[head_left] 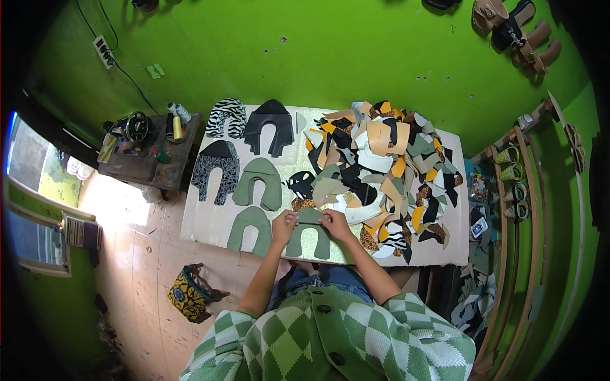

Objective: The recorder sorts and arranges various patterned and colored leather pieces for shoe uppers on a white table.

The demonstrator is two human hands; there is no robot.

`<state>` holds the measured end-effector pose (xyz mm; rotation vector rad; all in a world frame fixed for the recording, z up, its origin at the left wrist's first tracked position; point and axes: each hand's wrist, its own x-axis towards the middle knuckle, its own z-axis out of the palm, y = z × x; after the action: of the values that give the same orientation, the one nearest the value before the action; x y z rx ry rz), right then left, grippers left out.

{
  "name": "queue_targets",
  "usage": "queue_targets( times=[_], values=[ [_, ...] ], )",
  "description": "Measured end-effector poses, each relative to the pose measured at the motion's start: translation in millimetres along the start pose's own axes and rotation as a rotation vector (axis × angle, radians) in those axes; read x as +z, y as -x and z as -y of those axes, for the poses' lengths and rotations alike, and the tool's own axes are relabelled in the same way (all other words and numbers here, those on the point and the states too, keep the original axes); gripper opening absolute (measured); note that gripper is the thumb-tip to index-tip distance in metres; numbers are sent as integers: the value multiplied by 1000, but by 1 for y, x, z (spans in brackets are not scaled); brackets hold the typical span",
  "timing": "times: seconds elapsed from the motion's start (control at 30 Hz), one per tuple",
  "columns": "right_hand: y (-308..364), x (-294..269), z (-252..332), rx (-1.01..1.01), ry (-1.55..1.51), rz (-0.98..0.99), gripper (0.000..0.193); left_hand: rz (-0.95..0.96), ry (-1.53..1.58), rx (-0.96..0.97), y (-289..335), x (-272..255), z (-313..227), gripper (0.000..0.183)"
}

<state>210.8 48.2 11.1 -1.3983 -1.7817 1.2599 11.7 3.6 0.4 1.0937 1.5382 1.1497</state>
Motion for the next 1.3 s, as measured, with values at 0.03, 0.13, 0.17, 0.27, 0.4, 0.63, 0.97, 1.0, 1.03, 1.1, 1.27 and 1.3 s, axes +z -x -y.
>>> queue_targets(
  times=[0.03,0.13,0.17,0.27,0.4,0.63,0.97,1.0,1.03,1.1,1.27,1.3],
  values=[
    [1,1,-2,1,-2,-1,22,-4,-40,-24,-1,-1,1,10],
    [5,3,-7,-18,71,-42,23,1,-117,-70,2,0,1,10],
    [7,4,-9,-19,58,-72,23,7,-153,-92,4,1,-1,11],
    [10,6,-8,8,57,-120,21,-15,-417,-37,8,3,-7,15],
    [12,8,-4,56,91,-176,19,-127,-656,65,13,8,-14,19],
    [12,8,-1,44,149,-180,20,-179,-691,50,15,8,-10,19],
    [8,8,-9,97,145,-187,22,-202,-714,64,17,13,-9,19],
    [8,8,-9,94,130,-183,22,-202,-714,64,17,12,-9,19],
    [8,8,-8,94,130,-183,22,-207,-711,66,17,12,-8,19],
    [8,7,-8,94,126,-163,22,-211,-708,69,17,11,-7,19],
    [7,6,-12,94,131,-150,21,-191,-700,68,16,11,-11,18],
    [7,7,-11,91,145,-150,20,-191,-700,69,17,10,-11,18]
  ],
)
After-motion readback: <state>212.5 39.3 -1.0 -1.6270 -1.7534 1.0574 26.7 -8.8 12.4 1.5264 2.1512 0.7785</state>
